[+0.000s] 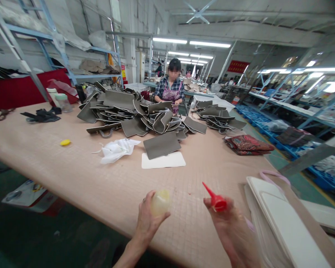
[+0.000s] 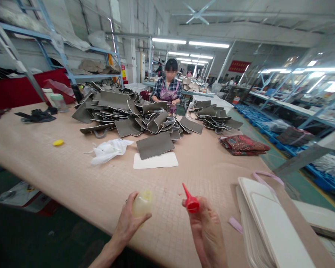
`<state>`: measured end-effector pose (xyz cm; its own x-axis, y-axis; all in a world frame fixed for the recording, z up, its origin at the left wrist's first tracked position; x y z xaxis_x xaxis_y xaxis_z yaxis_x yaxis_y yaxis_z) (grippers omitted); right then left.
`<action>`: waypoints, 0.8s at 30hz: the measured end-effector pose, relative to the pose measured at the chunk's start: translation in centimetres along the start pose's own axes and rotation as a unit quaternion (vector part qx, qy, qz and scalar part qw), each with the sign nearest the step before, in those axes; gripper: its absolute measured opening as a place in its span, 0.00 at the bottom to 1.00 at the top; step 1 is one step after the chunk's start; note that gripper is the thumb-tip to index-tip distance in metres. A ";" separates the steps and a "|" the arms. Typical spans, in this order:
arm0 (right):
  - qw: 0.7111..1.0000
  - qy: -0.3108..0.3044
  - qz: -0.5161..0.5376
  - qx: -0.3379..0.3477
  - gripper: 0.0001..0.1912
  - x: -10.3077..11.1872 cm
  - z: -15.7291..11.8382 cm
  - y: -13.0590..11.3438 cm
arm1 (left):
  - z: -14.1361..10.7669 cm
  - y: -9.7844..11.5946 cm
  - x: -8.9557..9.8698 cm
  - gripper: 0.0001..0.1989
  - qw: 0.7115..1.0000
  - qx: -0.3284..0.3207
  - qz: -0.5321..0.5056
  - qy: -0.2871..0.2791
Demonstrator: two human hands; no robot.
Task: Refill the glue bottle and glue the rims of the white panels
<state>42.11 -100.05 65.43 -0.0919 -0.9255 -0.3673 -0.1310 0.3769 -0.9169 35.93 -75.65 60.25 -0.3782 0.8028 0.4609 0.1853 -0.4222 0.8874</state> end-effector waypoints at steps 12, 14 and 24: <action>0.893 0.091 -0.434 0.077 0.13 15.6 7.7 9.4 | 0.5 -5.4 2.8 0.39 0.990 0.095 -0.084 0.063; 0.858 0.085 -0.497 0.100 0.13 17.0 8.2 10.7 | 0.0 -5.5 2.4 0.39 0.989 0.102 -0.098 0.054; 0.792 -0.013 -0.593 0.144 0.16 17.4 7.7 10.9 | -1.2 -5.6 0.8 0.39 0.985 0.133 -0.106 0.036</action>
<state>46.68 -112.34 47.82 -0.0517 -0.6244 0.7794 0.1207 -0.7786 -0.6158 33.46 -73.14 55.66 -0.4959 0.8250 0.2709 0.3219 -0.1151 0.9398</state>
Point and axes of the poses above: each hand's wrist, its own z-axis towards the middle knuckle, its own x-axis out of the back of the hand, y = z × x, the point moved 8 cm from there along z, towards the middle knuckle, and after that the axes turned 3 degrees about -z, right-handed, at the moved point
